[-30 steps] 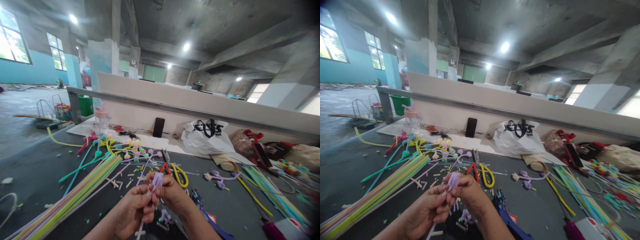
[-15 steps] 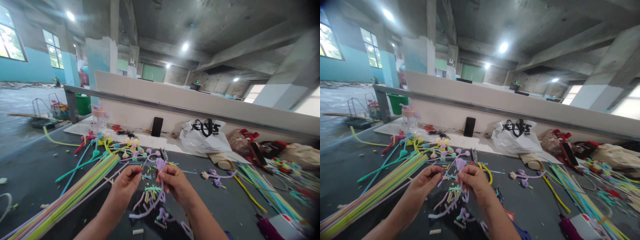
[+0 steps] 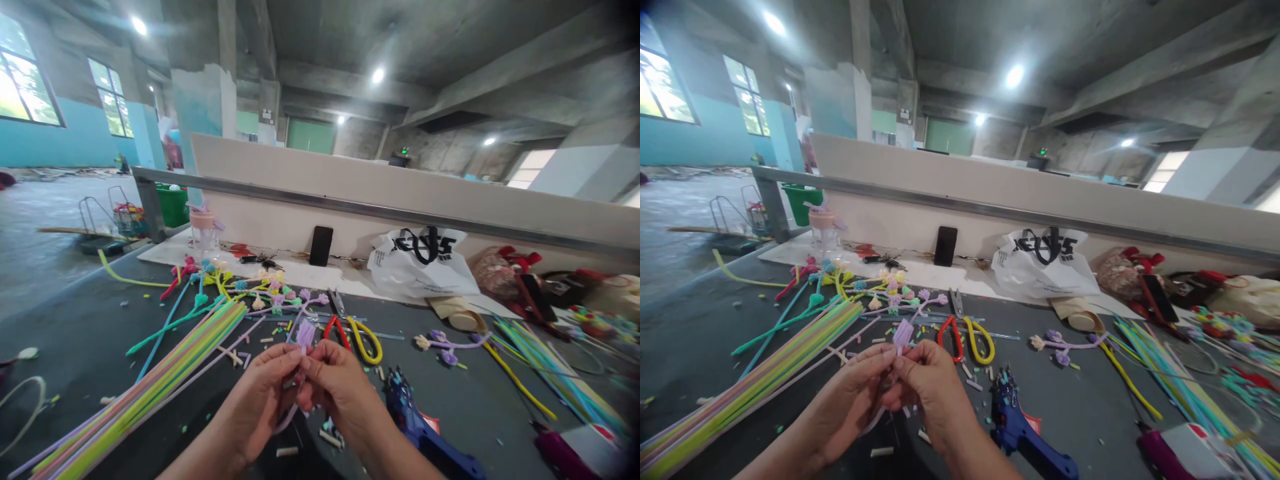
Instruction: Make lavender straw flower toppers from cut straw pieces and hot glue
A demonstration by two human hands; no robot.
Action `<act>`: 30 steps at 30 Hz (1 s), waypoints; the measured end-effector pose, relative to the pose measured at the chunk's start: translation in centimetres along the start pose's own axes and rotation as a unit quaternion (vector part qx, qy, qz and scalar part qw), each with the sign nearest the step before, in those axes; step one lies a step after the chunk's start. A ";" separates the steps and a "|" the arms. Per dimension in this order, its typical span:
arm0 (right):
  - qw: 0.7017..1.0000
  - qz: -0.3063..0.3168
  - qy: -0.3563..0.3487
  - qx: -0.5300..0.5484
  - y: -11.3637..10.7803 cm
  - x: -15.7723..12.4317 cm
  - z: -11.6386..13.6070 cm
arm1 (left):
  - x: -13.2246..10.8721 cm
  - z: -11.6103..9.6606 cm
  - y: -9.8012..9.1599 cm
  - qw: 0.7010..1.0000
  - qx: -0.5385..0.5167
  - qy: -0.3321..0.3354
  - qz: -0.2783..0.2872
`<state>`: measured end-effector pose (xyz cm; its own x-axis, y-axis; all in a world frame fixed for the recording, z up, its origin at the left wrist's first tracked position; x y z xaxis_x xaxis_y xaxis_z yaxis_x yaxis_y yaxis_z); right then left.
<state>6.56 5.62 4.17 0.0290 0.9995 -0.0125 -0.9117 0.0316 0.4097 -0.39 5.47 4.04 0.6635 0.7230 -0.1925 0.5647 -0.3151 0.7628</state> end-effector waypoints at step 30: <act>0.944 0.104 -0.129 -0.287 -1.2 0.6 6.0 | -0.6 -0.6 0.3 0.932 0.351 -0.051 -0.080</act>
<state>10.13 6.17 9.13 -0.1440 0.9532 0.2660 -0.9783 -0.0967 -0.1833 -0.88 5.35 4.76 0.5668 0.7443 -0.3533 0.8182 -0.5587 0.1357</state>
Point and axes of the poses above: each hand's wrist, its own x-axis towards the middle knuckle, its own y-axis out of the palm, z = x × y, the point moved 8 cm from there along x, towards the middle knuckle, and after that the axes turned 11 degrees about -y, right-handed, at the moved point
